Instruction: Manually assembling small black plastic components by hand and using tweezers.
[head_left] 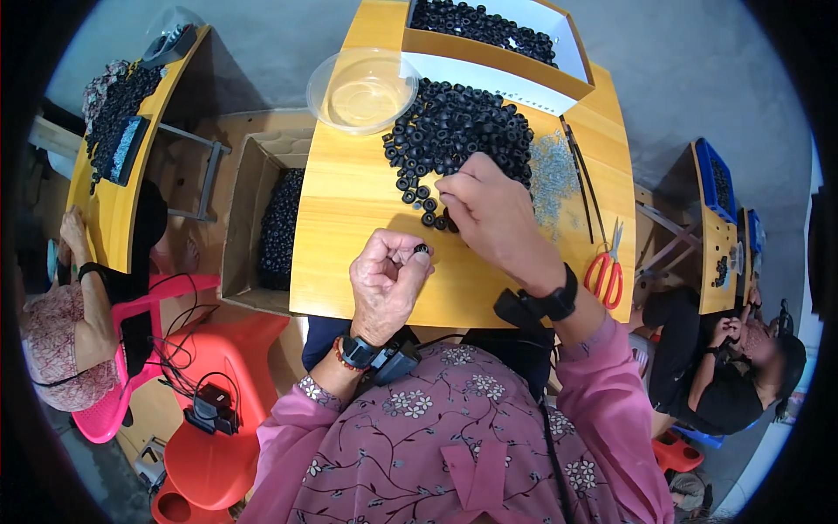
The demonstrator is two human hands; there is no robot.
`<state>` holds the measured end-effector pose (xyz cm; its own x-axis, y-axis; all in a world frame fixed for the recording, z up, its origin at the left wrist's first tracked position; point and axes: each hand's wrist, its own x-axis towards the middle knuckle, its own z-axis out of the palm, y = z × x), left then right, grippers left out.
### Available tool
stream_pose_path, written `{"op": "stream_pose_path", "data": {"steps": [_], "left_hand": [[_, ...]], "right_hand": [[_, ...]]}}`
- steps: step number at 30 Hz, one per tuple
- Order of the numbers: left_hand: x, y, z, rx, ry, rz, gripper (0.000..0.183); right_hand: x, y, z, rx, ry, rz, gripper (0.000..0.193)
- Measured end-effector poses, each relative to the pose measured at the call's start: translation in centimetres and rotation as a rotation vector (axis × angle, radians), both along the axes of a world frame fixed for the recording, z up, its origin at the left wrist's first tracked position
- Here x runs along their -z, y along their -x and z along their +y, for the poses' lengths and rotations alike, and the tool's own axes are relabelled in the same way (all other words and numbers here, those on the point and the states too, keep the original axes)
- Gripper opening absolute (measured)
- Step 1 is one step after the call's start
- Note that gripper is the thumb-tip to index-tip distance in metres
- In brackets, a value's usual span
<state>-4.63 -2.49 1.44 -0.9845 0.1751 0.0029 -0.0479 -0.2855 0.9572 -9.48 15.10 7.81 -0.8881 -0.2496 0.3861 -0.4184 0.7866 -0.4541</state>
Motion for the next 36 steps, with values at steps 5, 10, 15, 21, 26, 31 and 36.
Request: {"op": "stream_pose_path", "data": {"steps": [5,10,15,21,26,31,36], "left_hand": [[0.2,0.0,-0.1,0.031,0.014,0.016,0.01],[0.0,0.0,0.1,0.005,0.04,0.033,0.01],[-0.4,0.1,0.2,-0.022,0.078,0.023,0.009],[-0.4,0.0,0.3,0.015,0.096,0.038,0.014],[-0.7,-0.2,0.3,0.063,0.036,0.053,0.014],[-0.8,-0.7,0.6,0.124,-0.011,0.022,0.014],[0.0,-0.9,0.8,0.145,-0.035,0.029,0.014]], "right_hand": [[0.1,-4.2,2.0,-0.01,0.615,-0.429,0.013],[1.4,-8.0,2.1,0.053,1.001,-0.719,0.016],[2.5,-8.5,2.1,0.059,1.163,-0.694,0.019],[2.2,-8.6,2.6,-0.01,1.214,-0.722,0.019],[2.3,-8.5,2.7,-0.002,1.301,-0.734,0.019],[3.7,-8.0,2.9,-0.022,1.392,-0.753,0.019],[3.7,-7.4,2.2,-0.014,1.367,-0.752,0.02]]}}
